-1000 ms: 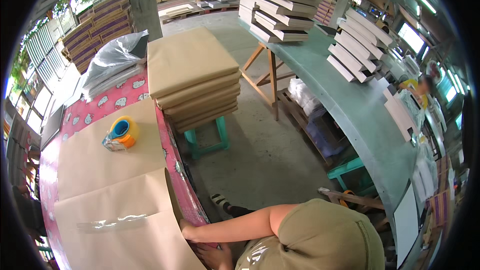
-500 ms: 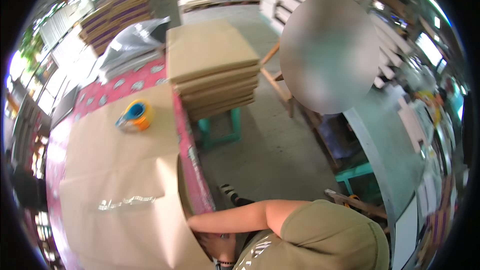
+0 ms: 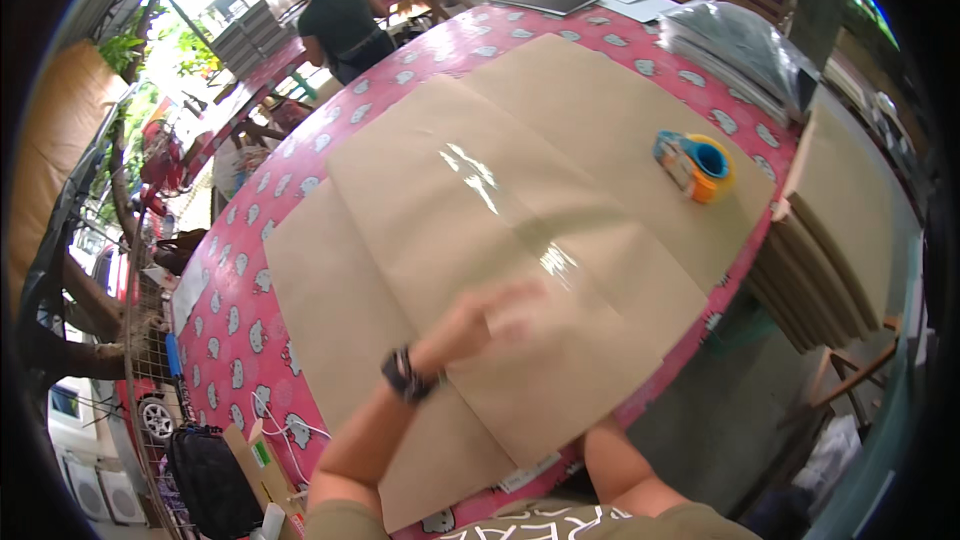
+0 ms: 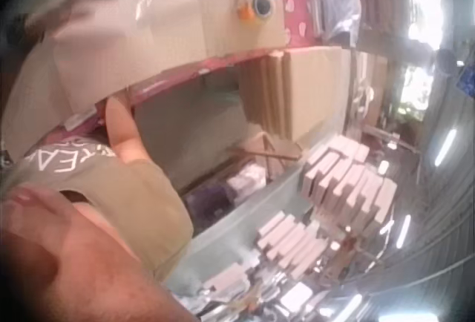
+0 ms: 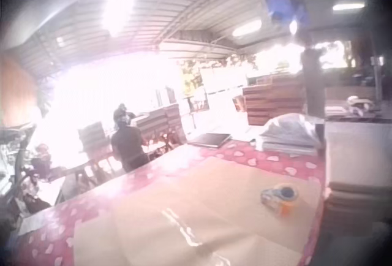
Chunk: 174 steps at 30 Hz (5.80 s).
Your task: The person wraps an object in brown paper by folding the paper around it and securing the folds with a tape dispenser. They then pick up a packaged item from a stack, place it onto another piece of paper, and begin folding the paper to wrap it.
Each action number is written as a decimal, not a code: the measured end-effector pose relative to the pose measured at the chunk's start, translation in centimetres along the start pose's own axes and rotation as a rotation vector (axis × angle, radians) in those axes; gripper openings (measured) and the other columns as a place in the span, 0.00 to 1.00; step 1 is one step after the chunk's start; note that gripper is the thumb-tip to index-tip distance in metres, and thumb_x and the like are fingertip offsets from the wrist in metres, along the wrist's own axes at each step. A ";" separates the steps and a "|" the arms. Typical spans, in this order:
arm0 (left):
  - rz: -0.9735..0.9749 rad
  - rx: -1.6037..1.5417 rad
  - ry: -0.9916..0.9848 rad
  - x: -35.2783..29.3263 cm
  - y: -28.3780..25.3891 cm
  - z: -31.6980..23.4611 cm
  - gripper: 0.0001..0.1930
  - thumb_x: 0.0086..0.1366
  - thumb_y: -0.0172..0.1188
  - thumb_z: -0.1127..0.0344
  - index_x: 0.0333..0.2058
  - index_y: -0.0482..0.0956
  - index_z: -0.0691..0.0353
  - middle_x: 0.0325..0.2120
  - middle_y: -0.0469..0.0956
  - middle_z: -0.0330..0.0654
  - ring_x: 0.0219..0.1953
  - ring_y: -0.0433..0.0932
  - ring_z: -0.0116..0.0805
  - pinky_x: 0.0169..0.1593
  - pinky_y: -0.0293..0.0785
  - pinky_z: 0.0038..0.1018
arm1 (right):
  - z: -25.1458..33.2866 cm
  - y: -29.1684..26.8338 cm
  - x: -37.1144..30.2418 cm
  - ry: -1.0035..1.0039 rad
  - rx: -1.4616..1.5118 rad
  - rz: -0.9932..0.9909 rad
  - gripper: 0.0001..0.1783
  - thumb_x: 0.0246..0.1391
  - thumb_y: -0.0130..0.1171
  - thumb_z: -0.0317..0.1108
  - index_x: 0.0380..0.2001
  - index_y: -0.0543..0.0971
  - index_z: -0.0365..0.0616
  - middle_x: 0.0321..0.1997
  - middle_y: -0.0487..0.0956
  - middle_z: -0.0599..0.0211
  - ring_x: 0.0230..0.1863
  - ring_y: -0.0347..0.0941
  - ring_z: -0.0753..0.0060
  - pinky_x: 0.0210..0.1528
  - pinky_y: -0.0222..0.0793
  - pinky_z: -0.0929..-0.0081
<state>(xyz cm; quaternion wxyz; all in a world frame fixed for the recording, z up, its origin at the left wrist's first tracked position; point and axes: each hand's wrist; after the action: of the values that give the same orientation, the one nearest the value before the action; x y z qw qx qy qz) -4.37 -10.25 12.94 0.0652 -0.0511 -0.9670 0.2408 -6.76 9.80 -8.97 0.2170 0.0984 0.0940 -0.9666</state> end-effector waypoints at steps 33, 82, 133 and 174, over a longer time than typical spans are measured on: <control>-0.298 1.027 -0.595 8.7 -16.1 22.0 0.30 0.65 0.36 0.46 0.63 0.48 0.49 0.65 0.43 0.44 0.66 0.41 0.45 0.64 0.39 0.48 | -4.1 -3.9 -3.4 0.018 -0.337 0.141 0.21 0.42 0.59 0.43 0.37 0.76 0.38 0.43 0.75 0.50 0.46 0.70 0.50 0.47 0.64 0.58; -0.343 0.902 -0.086 -14.0 9.9 6.7 0.33 0.52 0.52 0.72 0.60 0.58 0.53 0.63 0.51 0.46 0.65 0.46 0.50 0.64 0.42 0.48 | 3.3 -1.1 -10.1 -0.538 -0.835 0.451 0.43 0.46 0.54 0.54 0.60 0.56 0.43 0.63 0.59 0.63 0.66 0.49 0.68 0.67 0.29 0.52; -0.258 0.865 -0.344 10.0 11.6 7.0 0.35 0.65 0.33 0.41 0.63 0.46 0.55 0.65 0.43 0.44 0.67 0.41 0.42 0.65 0.35 0.45 | 9.5 -15.8 10.6 -0.295 -0.641 0.687 0.27 0.44 0.55 0.42 0.49 0.71 0.44 0.54 0.68 0.55 0.58 0.60 0.56 0.63 0.41 0.48; -1.239 0.870 -0.753 2.7 15.0 4.9 0.35 0.60 0.51 0.49 0.61 0.53 0.64 0.63 0.48 0.50 0.65 0.47 0.43 0.64 0.41 0.45 | 11.3 -23.5 18.5 -0.132 -0.029 0.446 0.17 0.53 0.54 0.41 0.23 0.80 0.38 0.22 0.79 0.67 0.25 0.74 0.78 0.28 0.70 0.77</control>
<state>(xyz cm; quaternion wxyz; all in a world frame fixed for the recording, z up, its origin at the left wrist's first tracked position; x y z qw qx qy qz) -6.77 1.01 1.82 -0.1275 0.6016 -0.5986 0.5133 -35.16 20.71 0.95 0.4323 0.0504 0.0692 -0.8977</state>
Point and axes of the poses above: each hand's wrist, its own x-axis towards the middle knuckle, its own y-axis out of the palm, z = x × y
